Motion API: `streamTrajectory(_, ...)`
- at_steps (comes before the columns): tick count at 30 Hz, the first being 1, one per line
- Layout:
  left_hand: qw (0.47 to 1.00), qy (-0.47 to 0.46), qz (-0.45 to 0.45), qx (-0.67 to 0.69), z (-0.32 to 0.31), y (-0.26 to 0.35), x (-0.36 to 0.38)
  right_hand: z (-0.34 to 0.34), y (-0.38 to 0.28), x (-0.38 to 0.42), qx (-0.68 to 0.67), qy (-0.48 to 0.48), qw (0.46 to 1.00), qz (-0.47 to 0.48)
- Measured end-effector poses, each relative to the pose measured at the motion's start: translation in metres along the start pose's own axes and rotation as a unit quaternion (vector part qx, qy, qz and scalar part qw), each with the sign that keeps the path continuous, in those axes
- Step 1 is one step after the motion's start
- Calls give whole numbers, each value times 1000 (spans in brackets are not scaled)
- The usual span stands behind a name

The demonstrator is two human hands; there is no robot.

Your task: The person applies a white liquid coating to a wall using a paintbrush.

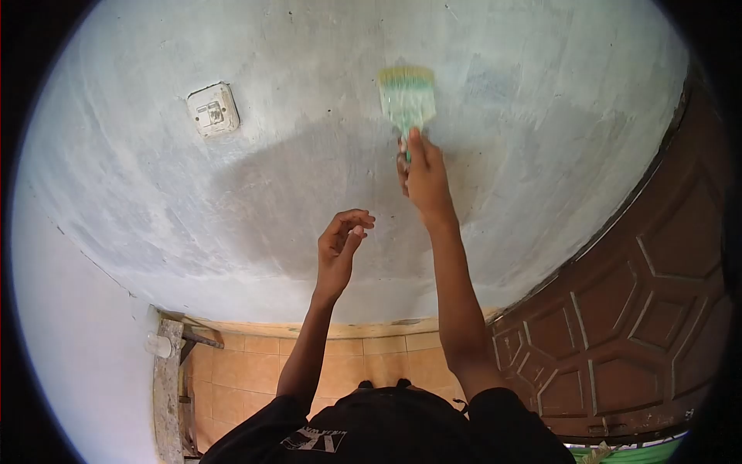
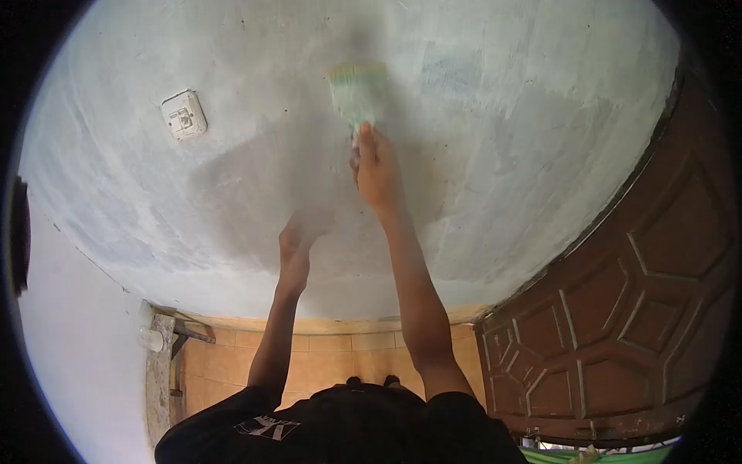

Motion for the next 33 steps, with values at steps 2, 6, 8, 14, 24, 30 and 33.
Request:
streamTrajectory(2,1000,2,-13,0,-3,3,0,2,-4,-4,-5,13,1000,2)
streamTrajectory(6,1000,-10,-10,-4,1,0,4,10,27,21,2,8,996,-89)
streamTrajectory(8,1000,-4,-8,13,5,-2,6,12,20,20,7,5,995,-98)
streamTrajectory(14,1000,-13,-22,7,-4,2,-1,13,-12,-3,7,29,997,-71)
streamTrajectory(24,1000,-3,10,13,-1,-8,2,16,-11,0,23,25,998,-48)
streamTrajectory(30,998,-7,27,49,-4,-18,6,32,31,31,11,58,994,-94)
streamTrajectory(33,998,-6,32,45,-2,-19,6,35,59,68,-3,30,994,-107)
Point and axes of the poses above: each hand's wrist, its own x-axis away from the middle knuckle, its own z-axis out of the back of the hand, y = z × x, the point moved 8 cm from there along -x, towards the middle knuckle, and after that the axes turned 8 degrees about x, right-handed, at the moved point
